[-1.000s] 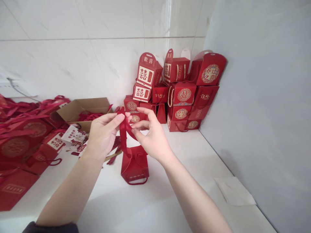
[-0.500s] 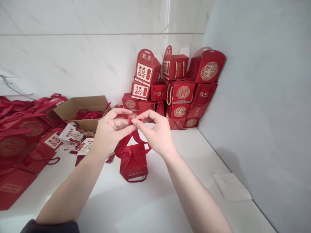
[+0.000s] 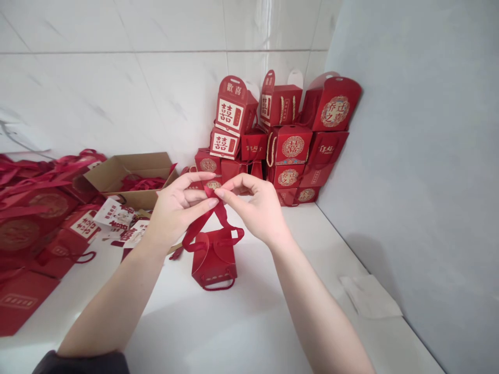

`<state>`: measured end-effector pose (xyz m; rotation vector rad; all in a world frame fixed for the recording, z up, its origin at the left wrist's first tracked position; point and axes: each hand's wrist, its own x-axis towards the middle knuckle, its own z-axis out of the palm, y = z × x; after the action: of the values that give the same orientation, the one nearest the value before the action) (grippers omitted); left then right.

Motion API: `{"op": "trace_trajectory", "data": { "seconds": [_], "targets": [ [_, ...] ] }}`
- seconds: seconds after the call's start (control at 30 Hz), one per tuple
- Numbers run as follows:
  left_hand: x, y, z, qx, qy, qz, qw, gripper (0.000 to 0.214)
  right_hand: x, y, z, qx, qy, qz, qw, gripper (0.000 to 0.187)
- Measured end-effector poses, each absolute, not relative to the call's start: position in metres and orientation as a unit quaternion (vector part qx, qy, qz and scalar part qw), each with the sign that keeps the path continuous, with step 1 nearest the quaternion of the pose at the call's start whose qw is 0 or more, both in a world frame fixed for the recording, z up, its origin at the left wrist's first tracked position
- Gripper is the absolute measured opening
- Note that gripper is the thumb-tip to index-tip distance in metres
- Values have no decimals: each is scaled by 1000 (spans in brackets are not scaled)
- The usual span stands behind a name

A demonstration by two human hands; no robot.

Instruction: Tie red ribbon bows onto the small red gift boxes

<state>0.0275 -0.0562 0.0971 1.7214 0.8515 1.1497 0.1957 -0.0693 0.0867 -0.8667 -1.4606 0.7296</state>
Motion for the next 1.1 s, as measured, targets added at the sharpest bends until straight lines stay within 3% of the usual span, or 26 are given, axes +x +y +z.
{"op": "trace_trajectory", "data": {
  "seconds": [0.27, 0.47, 0.63, 0.83, 1.1],
  "targets": [
    [27, -56, 98, 701, 347, 439, 442, 44, 194, -67, 84, -377, -616, 316, 615, 24],
    [28, -56, 97, 692, 345, 451, 446, 45, 194, -68, 85, -377, -661, 319, 565, 17],
    [23, -46, 89, 705, 282, 436, 483, 43, 192, -73, 87, -368, -639, 259, 624, 10],
    [-7, -17, 48, 754, 149, 188, 611, 51, 193, -85, 100, -343, -601, 261, 673, 14],
    [-14, -20, 26, 789, 183, 155, 565, 53, 180, -85, 112, -319, -588, 222, 710, 20]
  ]
}}
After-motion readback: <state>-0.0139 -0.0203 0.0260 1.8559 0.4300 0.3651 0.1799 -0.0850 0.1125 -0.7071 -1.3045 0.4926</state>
